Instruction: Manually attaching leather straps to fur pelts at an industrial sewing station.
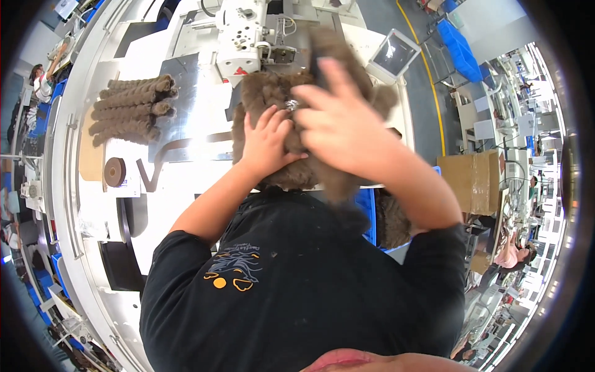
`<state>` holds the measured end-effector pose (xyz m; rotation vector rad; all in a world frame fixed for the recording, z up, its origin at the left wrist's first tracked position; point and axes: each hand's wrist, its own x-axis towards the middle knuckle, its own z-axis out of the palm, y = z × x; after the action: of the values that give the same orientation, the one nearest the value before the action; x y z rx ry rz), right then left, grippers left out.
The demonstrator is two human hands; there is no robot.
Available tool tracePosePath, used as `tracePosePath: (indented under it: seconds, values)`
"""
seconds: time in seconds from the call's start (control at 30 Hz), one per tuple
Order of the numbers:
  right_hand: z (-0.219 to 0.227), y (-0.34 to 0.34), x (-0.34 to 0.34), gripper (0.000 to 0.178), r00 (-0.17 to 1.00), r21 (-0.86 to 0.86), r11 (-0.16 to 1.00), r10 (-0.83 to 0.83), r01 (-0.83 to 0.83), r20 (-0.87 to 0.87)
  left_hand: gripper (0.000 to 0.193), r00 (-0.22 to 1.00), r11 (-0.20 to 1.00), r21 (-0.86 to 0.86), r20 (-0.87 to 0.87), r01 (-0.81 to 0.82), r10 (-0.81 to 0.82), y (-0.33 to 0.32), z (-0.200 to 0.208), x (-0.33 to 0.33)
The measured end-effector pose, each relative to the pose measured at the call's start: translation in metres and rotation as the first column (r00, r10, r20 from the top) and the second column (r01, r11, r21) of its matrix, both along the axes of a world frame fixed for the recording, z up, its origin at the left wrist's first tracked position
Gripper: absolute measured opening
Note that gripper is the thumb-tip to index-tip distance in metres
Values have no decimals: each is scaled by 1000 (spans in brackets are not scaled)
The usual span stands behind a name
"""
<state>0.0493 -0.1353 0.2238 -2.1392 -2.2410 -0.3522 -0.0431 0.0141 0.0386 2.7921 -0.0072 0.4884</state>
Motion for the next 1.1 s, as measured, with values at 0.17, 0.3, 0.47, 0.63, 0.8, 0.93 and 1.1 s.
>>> tracePosePath:
  seconds: [0.17, 0.3, 0.47, 0.63, 0.8, 0.93, 1.1]
  values:
    - [-101, 126, -20, 14, 1000, -413, 911, -8, 2, -13, 68, 992, 951, -284, 73, 121, -104, 20, -28, 12]
    - [-103, 127, -19, 20, 964, -56, 997, -58, 45, -260, 68, 983, 958, -221, 62, 183, -174, 28, -11, 14]
    - [-40, 34, 17, 22, 768, 567, 542, -274, 620, -578, 68, 962, 951, -149, 53, 272, -267, 32, -4, 7]
    - [-182, -104, 42, 43, -337, -346, 159, -82, 925, -938, 67, 952, 916, -269, 9, 296, -305, 33, -21, 9]
    - [-153, -31, -7, 61, -47, -62, 406, -46, 912, -998, 66, 935, 897, -269, 49, 351, -351, 34, -40, 16]
    - [-106, 16, -22, 65, 585, 509, 347, -679, 788, -443, 63, 862, 483, -773, 158, 411, -481, 31, -68, 35]
    - [-106, 52, -37, 52, 829, 156, 822, -505, 547, -241, 62, 878, 371, -818, 304, 440, -370, 34, -46, 18]
